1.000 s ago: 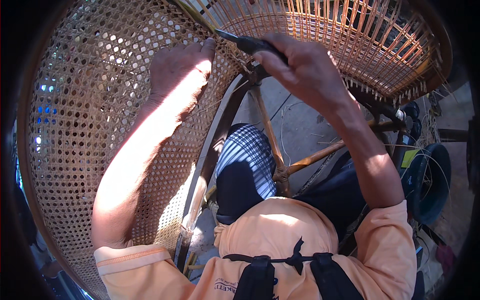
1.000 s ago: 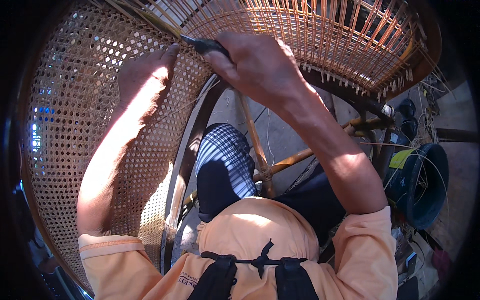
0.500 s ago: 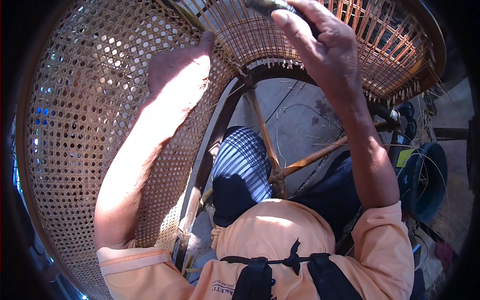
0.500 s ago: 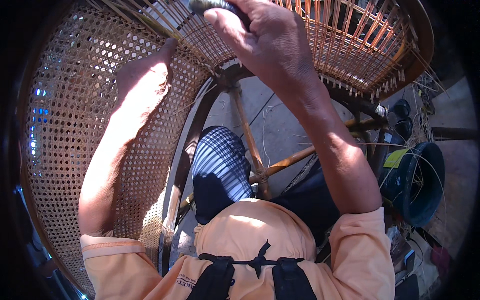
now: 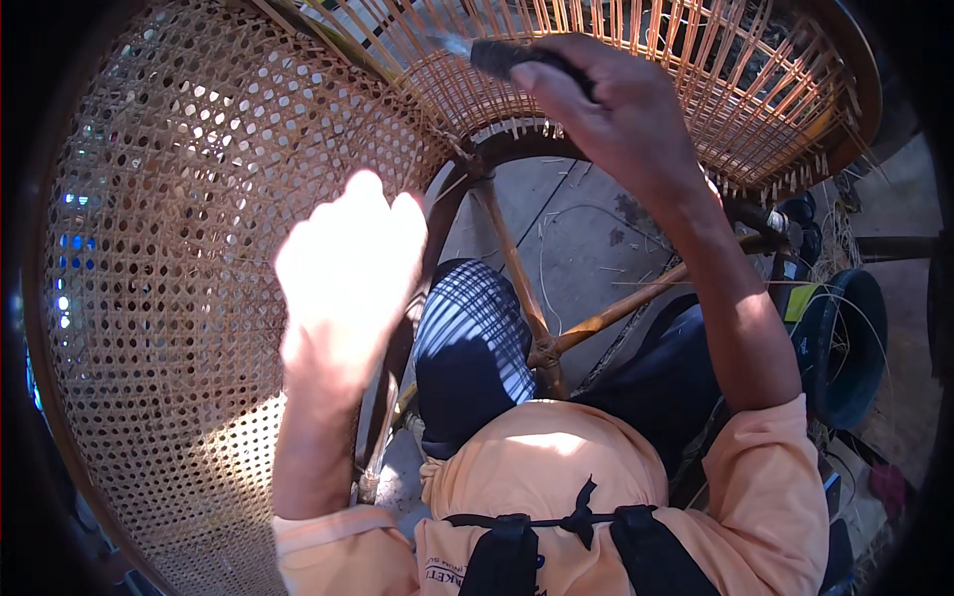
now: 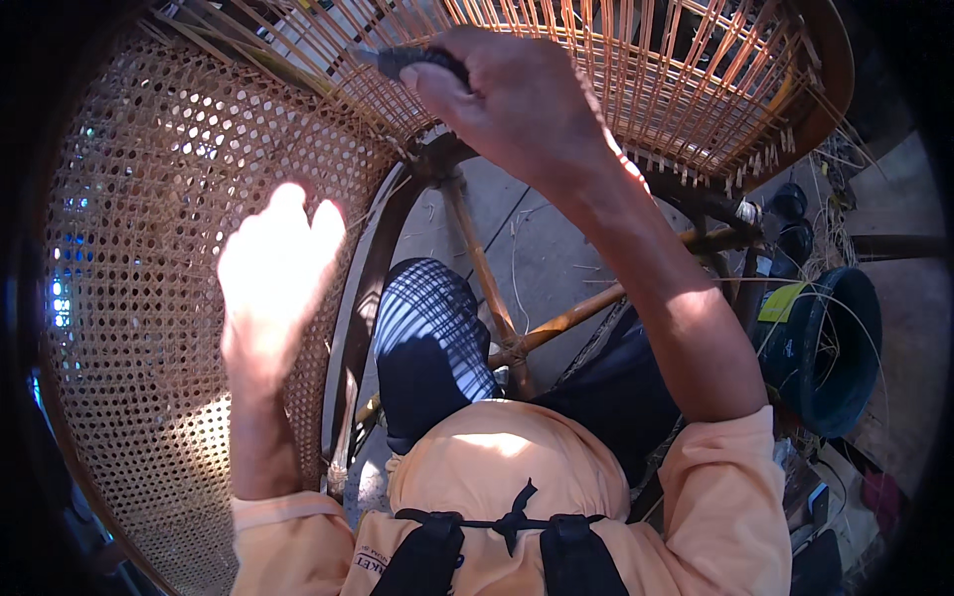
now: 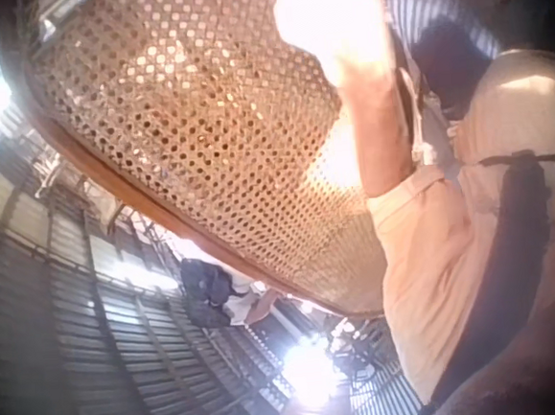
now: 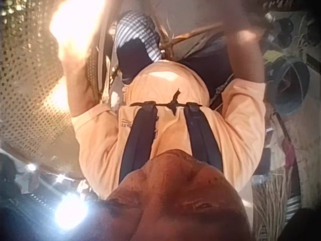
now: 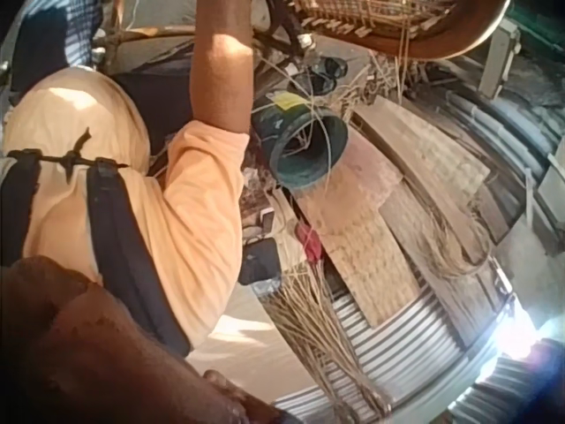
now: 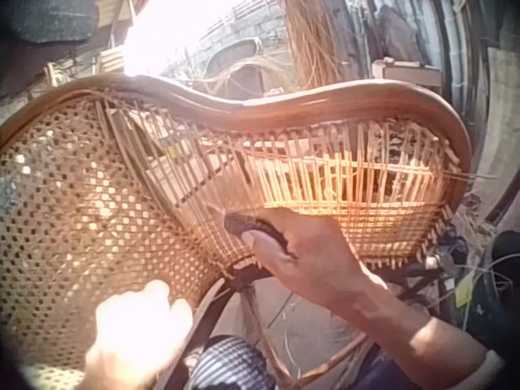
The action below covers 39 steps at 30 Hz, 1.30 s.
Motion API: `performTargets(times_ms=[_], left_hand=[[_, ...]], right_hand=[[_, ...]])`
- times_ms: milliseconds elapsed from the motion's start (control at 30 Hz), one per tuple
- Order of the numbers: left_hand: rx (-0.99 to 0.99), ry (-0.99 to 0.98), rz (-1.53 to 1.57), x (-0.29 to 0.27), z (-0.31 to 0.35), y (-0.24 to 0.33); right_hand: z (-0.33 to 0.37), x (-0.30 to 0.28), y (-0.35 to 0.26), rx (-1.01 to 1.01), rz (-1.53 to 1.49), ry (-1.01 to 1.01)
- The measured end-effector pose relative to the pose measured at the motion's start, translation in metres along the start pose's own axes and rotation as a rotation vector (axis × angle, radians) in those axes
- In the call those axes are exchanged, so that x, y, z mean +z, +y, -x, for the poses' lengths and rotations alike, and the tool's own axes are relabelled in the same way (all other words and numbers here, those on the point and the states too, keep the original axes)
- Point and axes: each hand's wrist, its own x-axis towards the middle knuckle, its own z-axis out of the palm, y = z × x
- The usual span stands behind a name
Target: Weaving a rattan chair by hand using strips of cane.
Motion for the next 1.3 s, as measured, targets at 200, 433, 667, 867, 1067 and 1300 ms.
performTargets(times_ms=[200, 433, 667, 867, 1067, 1300], left_hand=[[0.242, -0.418, 0.626, 0.11, 0.037, 0.052], [0.284, -0.67, 0.667, 0.201, 0.043, 0.11], [0.335, -0.705, 0.79, 0.217, 0.041, 0.124], [0.402, -0.677, 0.868, 0.203, 0.037, 0.128], [0.395, -0.656, 0.91, 0.198, 0.04, 0.123], [0.45, -0.586, 0.948, 0.188, 0.04, 0.117]], right_hand=[[-0.009, 0.01, -0.004, -0.301, -0.068, 0.38], [-0.004, 0.001, -0.022, -0.191, 0.066, 0.236], [0.008, 0.002, -0.029, 0.028, 0.316, 0.026], [0.021, 0.013, -0.024, 0.0, 0.389, 0.069], [0.031, 0.007, -0.038, -0.1, 0.39, 0.315], [0.042, 0.008, -0.043, 0.064, 0.413, 0.308]])
